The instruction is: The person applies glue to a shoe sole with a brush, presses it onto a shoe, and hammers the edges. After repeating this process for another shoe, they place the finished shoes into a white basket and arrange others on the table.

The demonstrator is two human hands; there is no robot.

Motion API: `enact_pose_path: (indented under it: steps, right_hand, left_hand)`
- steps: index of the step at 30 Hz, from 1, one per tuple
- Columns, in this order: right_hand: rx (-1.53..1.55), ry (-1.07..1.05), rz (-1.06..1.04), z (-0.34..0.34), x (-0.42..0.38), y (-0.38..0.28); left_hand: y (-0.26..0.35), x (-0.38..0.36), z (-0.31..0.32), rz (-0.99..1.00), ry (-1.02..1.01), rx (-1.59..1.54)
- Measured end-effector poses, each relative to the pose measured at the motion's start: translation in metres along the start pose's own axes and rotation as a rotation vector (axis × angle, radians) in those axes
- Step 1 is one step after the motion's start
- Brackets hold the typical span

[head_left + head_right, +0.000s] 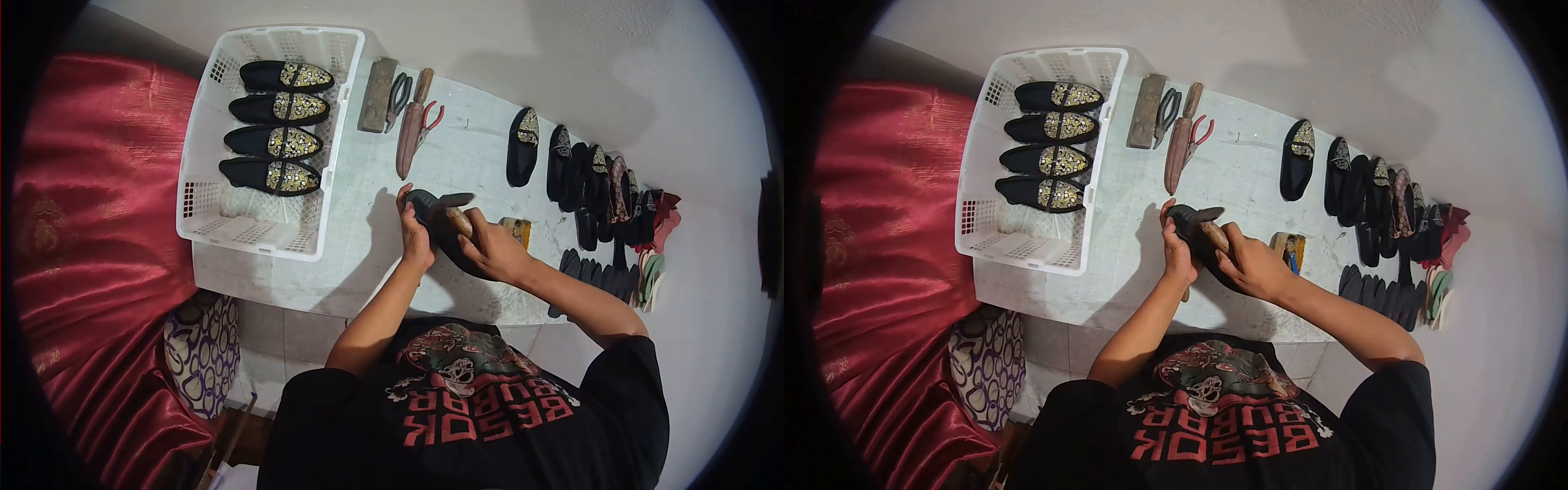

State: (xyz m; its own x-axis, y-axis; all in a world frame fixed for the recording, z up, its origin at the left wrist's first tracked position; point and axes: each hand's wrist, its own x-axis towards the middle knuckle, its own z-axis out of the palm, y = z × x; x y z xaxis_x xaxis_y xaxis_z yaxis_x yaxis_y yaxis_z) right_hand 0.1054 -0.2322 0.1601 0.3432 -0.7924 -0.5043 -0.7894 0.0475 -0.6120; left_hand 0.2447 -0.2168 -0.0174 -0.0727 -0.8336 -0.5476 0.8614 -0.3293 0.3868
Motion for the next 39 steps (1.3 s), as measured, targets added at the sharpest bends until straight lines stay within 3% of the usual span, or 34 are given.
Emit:
enact_pose_path:
  steps: [4, 7, 12, 16, 21, 25, 29, 33, 37, 39]
  right_hand:
    - [-0.036, 0.007, -0.031, -0.001, 0.011, -0.002]
    - [0.017, 0.105, -0.062, 0.002, 0.021, -0.011]
    - [-0.046, 0.063, -0.05, -0.017, 0.048, -0.005]
    - [0.118, 0.347, -0.114, -0.047, 0.023, -0.022]
    - [0.143, 0.44, -0.101, -0.045, -0.013, -0.008]
    - [0.026, 0.144, 0.014, -0.022, -0.025, 0.025]
    - [0.139, 0.206, 0.057, -0.007, -0.05, 0.031]
    - [0.214, 0.462, -0.013, -0.008, -0.088, 0.034]
    - [0.141, 0.231, 0.266, -0.01, -0.123, 0.052]
    - [0.189, 0.298, 0.247, 0.001, -0.129, 0.059]
  left_hand:
    - [-0.003, 0.005, -0.001, 0.035, 0.014, 0.028]
    - [0.005, -0.003, 0.011, 0.062, -0.117, -0.058]
    - [0.002, -0.008, 0.019, 0.026, -0.016, 0.0]
    - [-0.002, -0.003, 0.015, 0.022, -0.027, -0.028]
    - [0.0, -0.005, 0.015, 0.006, -0.04, -0.063]
    - [-0.003, 0.0, 0.009, 0.033, -0.036, -0.018]
    - [0.0, -0.004, 0.009, -0.018, -0.037, -0.006]
    - [0.002, -0.006, 0.016, -0.014, -0.009, 0.012]
    - [0.005, -0.008, 0.02, -0.04, 0.014, 0.016]
    - [0.005, -0.009, 0.023, -0.046, 0.038, 0.028]
